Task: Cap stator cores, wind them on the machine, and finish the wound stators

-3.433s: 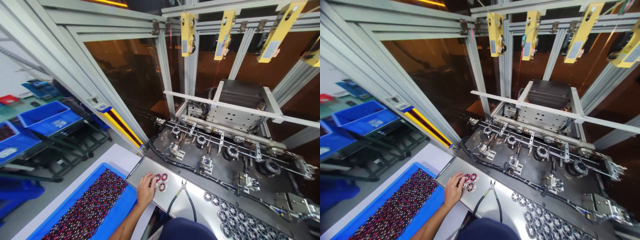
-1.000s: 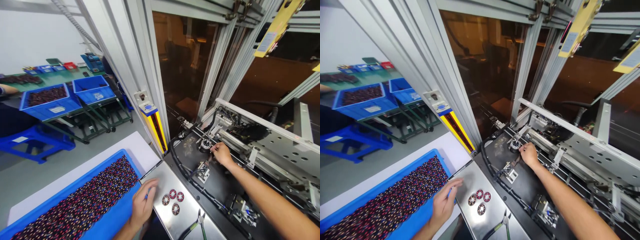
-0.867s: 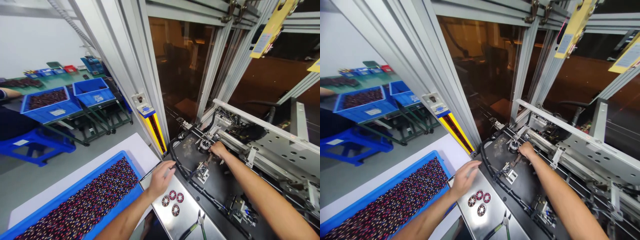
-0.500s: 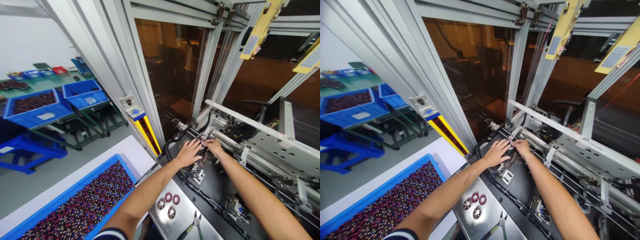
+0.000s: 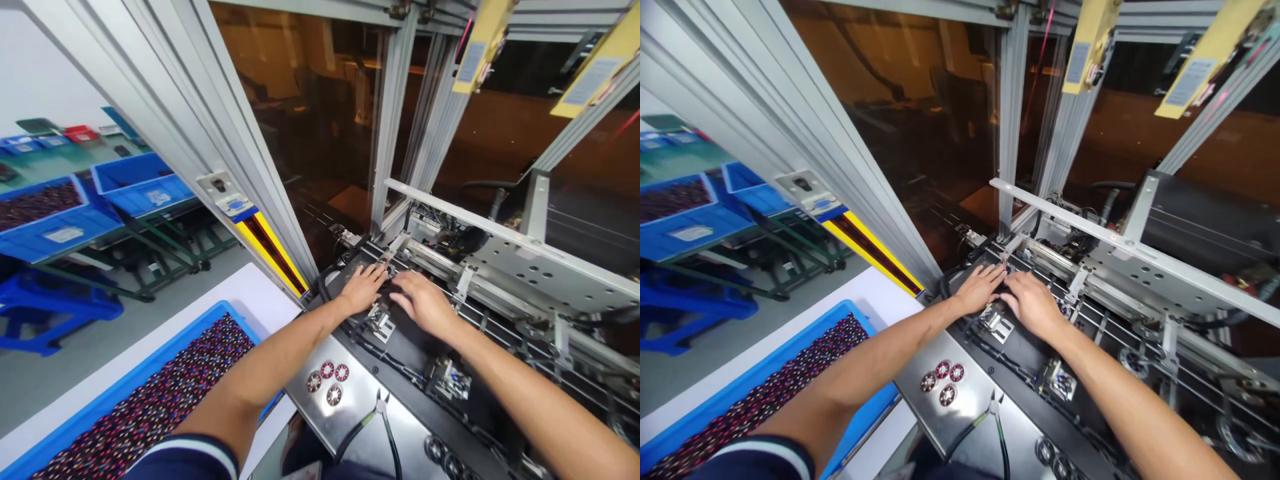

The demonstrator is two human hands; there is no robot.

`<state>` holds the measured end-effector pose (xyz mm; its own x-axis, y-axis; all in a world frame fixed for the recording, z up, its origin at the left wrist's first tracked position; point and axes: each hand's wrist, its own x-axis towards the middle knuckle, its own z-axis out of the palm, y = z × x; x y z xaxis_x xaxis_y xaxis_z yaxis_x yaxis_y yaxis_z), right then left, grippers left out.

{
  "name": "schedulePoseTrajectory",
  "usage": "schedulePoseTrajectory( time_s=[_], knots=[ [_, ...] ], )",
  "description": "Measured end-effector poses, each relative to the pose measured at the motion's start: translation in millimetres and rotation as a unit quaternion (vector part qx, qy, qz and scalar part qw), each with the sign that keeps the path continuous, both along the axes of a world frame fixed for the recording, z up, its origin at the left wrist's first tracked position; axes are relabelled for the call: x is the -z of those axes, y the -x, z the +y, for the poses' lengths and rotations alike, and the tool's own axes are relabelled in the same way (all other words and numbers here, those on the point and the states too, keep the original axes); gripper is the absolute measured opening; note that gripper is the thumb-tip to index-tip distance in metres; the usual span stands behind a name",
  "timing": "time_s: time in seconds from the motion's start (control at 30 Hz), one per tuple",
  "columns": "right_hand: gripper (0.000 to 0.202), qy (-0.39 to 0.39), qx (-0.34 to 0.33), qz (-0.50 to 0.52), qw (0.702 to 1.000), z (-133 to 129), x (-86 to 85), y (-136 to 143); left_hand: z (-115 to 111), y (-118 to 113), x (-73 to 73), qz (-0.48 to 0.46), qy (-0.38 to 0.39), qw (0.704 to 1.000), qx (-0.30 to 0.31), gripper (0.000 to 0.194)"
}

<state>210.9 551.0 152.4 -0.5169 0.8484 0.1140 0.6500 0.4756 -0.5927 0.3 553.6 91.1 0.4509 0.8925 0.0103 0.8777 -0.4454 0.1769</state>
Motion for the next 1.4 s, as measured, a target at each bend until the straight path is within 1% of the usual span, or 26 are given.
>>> schedulePoseTrajectory(
  time_s=[0.03,0.07,0.1,0.13,0.2,0.27,0.33,0.4,0.5,0.57,0.63,0.7,0.73,0.8,0.87,0.97,1.07,1.13,1.23,1.33,1.4],
  knots=[
    [0.029,-0.020,-0.016,-0.014,1.000,-17.9,-8.3,-22.8,-0.9,-0.2,-0.2,0.001,0.007,1.000,-0.002,0.064],
    [0.027,-0.039,-0.012,-0.031,0.999,-33.5,-13.7,-47.6,-1.7,-0.3,-0.4,0.001,0.013,1.000,-0.002,0.064],
    [0.029,-0.058,0.005,-0.051,0.997,-46.1,-15.8,-72.9,-2.2,-0.4,-0.8,-0.001,0.020,1.000,-0.001,0.063],
    [0.032,-0.074,0.027,-0.074,0.994,-55.2,-14.2,-96.9,-2.5,-0.4,-1.4,-0.003,0.026,1.000,0.001,0.062],
    [0.034,-0.094,0.057,-0.122,0.986,-63.5,-1.8,-134.5,-2.7,-0.6,-4.5,-0.011,0.034,0.999,0.002,0.061],
    [0.028,-0.102,0.049,-0.158,0.981,-61.5,17.3,-151.9,-4.0,-1.4,-11.0,-0.022,0.033,0.999,-0.007,0.064],
    [0.025,-0.107,0.018,-0.181,0.978,-54.3,34.5,-149.7,-9.4,-2.7,-21.8,-0.040,0.018,0.999,-0.028,0.065],
    [0.026,-0.111,-0.006,-0.198,0.974,-45.4,44.4,-136.9,-21.1,-4.0,-35.9,-0.068,-0.014,0.996,-0.057,0.058],
    [0.021,-0.108,-0.020,-0.220,0.969,-33.9,47.2,-117.5,-50.6,-6.0,-58.2,-0.127,-0.076,0.985,-0.093,0.043],
    [0.018,-0.097,-0.018,-0.230,0.968,-29.5,46.3,-110.8,-74.7,-8.6,-70.3,-0.166,-0.111,0.975,-0.101,0.038],
    [0.018,-0.082,-0.003,-0.233,0.969,-28.2,46.4,-108.7,-98.4,-14.2,-78.0,-0.199,-0.132,0.966,-0.096,0.035],
    [0.020,-0.062,0.030,-0.231,0.971,-28.1,48.3,-109.0,-118.2,-24.3,-80.0,-0.222,-0.139,0.961,-0.086,0.033],
    [0.020,-0.050,0.050,-0.228,0.971,-27.6,49.7,-109.5,-125.6,-31.2,-78.7,-0.229,-0.138,0.960,-0.079,0.032],
    [0.021,-0.018,0.093,-0.218,0.971,-24.0,52.8,-110.2,-134.3,-48.1,-71.6,-0.236,-0.127,0.962,-0.058,0.032],
    [0.023,0.027,0.127,-0.205,0.970,-16.3,55.6,-110.1,-134.6,-67.7,-59.6,-0.235,-0.108,0.965,-0.033,0.032],
    [0.025,0.115,0.165,-0.186,0.962,-0.5,58.0,-110.1,-122.9,-96.4,-38.3,-0.218,-0.076,0.973,-0.002,0.031],
    [0.027,0.197,0.195,-0.162,0.947,12.4,59.4,-113.3,-105.7,-118.0,-19.9,-0.189,-0.047,0.981,0.020,0.033],
    [0.027,0.241,0.210,-0.143,0.937,17.4,61.2,-116.7,-95.1,-127.3,-10.7,-0.168,-0.032,0.985,0.034,0.040],
    [0.027,0.288,0.233,-0.115,0.922,22.7,66.5,-118.5,-82.9,-136.2,-0.9,-0.142,-0.013,0.989,0.052,0.054],
    [0.027,0.308,0.258,-0.096,0.911,29.0,72.8,-113.5,-75.4,-141.9,4.7,-0.120,0.002,0.991,0.055,0.065],
    [0.027,0.301,0.274,-0.086,0.909,33.8,74.9,-109.4,-72.5,-144.7,6.0,-0.107,0.007,0.993,0.052,0.069]
  ],
)
